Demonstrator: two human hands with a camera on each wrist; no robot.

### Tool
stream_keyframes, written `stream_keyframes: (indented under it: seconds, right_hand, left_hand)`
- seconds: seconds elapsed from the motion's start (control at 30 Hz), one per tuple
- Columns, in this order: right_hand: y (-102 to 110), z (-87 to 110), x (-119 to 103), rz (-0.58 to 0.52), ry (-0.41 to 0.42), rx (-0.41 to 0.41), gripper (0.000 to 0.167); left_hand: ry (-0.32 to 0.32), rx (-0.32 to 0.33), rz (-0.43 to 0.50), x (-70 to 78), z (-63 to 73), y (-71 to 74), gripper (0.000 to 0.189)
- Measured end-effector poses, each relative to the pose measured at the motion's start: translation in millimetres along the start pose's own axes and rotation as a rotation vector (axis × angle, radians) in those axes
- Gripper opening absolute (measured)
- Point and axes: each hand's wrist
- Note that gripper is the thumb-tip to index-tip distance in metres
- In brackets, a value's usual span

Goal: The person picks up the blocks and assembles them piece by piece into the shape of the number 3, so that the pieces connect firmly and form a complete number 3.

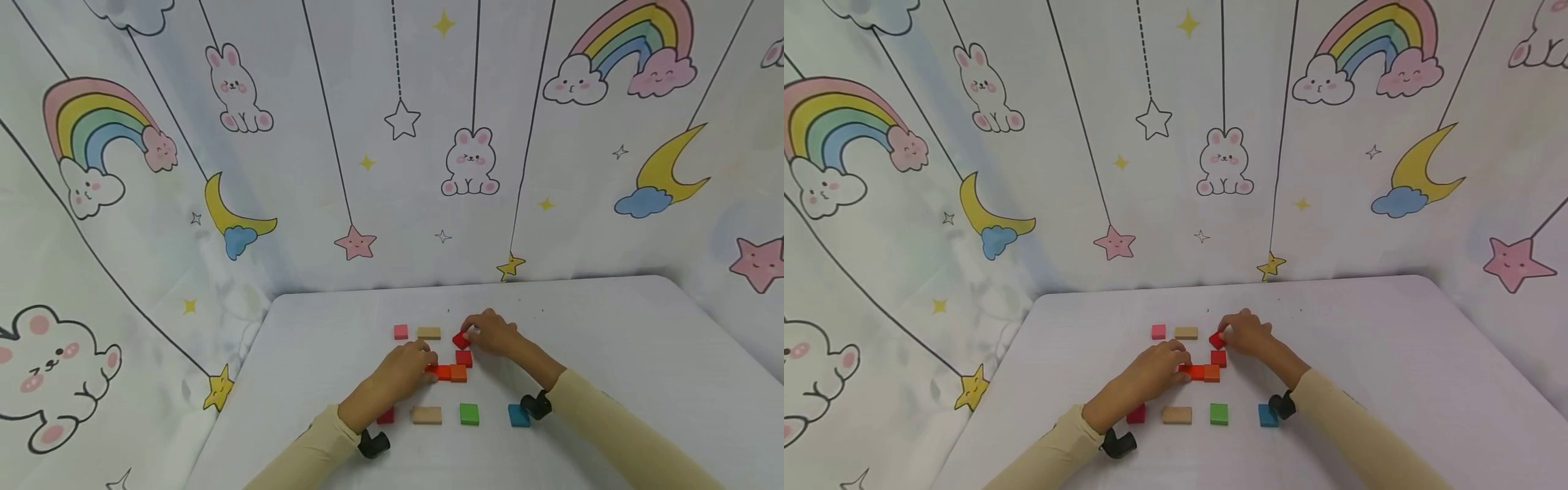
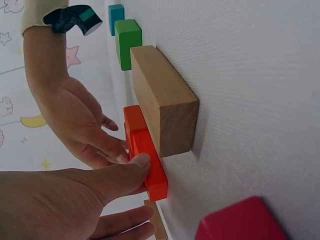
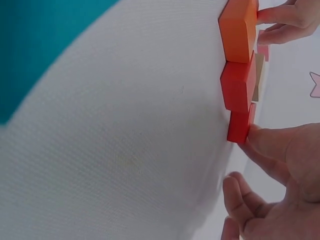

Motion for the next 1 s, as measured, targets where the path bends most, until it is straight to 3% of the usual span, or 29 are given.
stream_keyframes:
  seconds: [1.0]
  right_hand:
    - [-4,-0.6,11,0.0,0.031,-0.013,0.022]
  left_hand:
    - [0.001,0.005,0.017,-0.4,0.6,-0.1,0.025]
Point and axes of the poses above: each hand's wrist, its own z-axis away from the middle knuckle, its own y-axis out of the back of the hand, x = y × z, and after that the axes turned 6 degrees about y, right-handed
